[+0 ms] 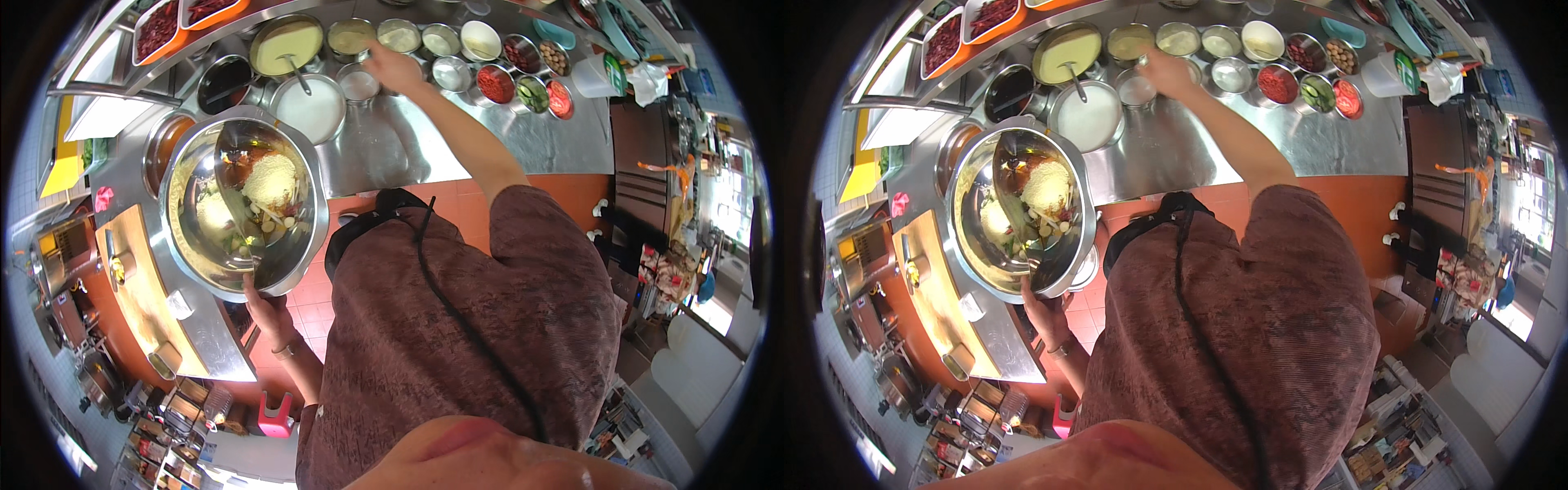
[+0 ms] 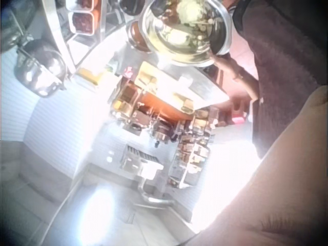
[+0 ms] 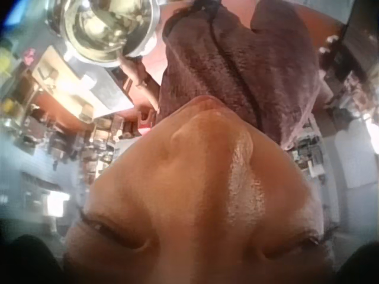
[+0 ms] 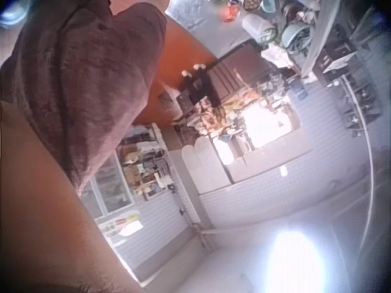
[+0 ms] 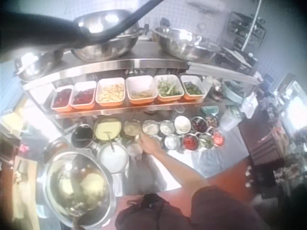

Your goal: The person assembles a salad in a divided metal bowl by adding sliced vegetables, sauces, and seasonings from multiple containers. They use a ladle and spoon to transfer ingredients and then add a white creamy dressing from a squeeze bottle.

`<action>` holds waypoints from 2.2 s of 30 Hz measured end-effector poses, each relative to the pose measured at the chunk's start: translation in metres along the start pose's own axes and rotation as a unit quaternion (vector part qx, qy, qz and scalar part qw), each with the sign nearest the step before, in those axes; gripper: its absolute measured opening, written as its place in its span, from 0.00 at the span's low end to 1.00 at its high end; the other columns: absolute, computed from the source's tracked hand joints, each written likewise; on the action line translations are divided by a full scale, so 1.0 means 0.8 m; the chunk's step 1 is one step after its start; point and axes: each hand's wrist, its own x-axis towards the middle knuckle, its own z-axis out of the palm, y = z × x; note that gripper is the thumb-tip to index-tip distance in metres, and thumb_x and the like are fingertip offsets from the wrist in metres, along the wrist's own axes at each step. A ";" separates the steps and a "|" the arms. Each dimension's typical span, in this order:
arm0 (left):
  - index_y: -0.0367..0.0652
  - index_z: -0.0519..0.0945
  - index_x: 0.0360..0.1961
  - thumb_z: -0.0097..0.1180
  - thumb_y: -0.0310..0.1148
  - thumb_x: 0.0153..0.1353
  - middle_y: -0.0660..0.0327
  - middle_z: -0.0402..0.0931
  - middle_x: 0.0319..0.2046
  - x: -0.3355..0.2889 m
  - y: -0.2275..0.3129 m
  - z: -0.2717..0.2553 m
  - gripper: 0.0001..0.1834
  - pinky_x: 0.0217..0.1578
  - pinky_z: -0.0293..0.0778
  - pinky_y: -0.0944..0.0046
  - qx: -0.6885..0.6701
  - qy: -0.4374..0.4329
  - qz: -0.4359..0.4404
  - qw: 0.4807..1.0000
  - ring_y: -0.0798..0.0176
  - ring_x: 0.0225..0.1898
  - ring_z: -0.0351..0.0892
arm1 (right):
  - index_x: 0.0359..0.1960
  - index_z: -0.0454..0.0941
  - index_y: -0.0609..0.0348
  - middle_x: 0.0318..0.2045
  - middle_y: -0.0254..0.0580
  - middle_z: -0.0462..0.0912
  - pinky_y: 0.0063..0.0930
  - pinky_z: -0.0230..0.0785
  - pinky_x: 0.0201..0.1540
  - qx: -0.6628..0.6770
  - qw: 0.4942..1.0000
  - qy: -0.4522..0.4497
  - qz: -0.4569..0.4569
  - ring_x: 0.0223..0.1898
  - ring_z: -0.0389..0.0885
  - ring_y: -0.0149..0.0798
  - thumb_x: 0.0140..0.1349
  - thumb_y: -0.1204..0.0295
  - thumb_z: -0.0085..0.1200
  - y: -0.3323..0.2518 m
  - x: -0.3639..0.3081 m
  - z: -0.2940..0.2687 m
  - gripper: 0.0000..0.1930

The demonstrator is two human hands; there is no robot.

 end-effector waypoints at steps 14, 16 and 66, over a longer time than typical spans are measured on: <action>0.37 0.75 0.63 0.51 0.44 0.76 0.55 0.82 0.56 -0.048 -0.047 0.122 0.24 0.47 0.84 0.52 -0.031 0.011 0.019 0.999 0.59 0.50 0.86 | 0.40 0.85 0.61 0.25 0.33 0.81 0.20 0.61 0.16 0.401 0.834 0.207 0.317 0.19 0.75 0.25 0.69 0.63 0.63 0.467 -0.052 -0.144 0.13; 0.43 0.73 0.66 0.51 0.48 0.75 0.55 0.82 0.58 -0.047 -0.062 0.130 0.26 0.46 0.87 0.40 -0.060 0.007 0.020 0.998 0.54 0.51 0.87 | 0.46 0.83 0.62 0.27 0.33 0.82 0.22 0.64 0.19 0.467 0.812 0.236 0.258 0.22 0.78 0.26 0.68 0.67 0.63 0.452 -0.033 -0.130 0.12; 0.31 0.66 0.70 0.50 0.42 0.76 0.47 0.73 0.65 -0.064 -0.072 0.150 0.30 0.61 0.78 0.48 -0.083 0.087 0.029 0.992 0.48 0.63 0.77 | 0.49 0.81 0.59 0.28 0.37 0.85 0.25 0.73 0.29 0.440 0.868 -0.206 0.099 0.26 0.85 0.30 0.77 0.65 0.47 0.118 0.020 0.056 0.13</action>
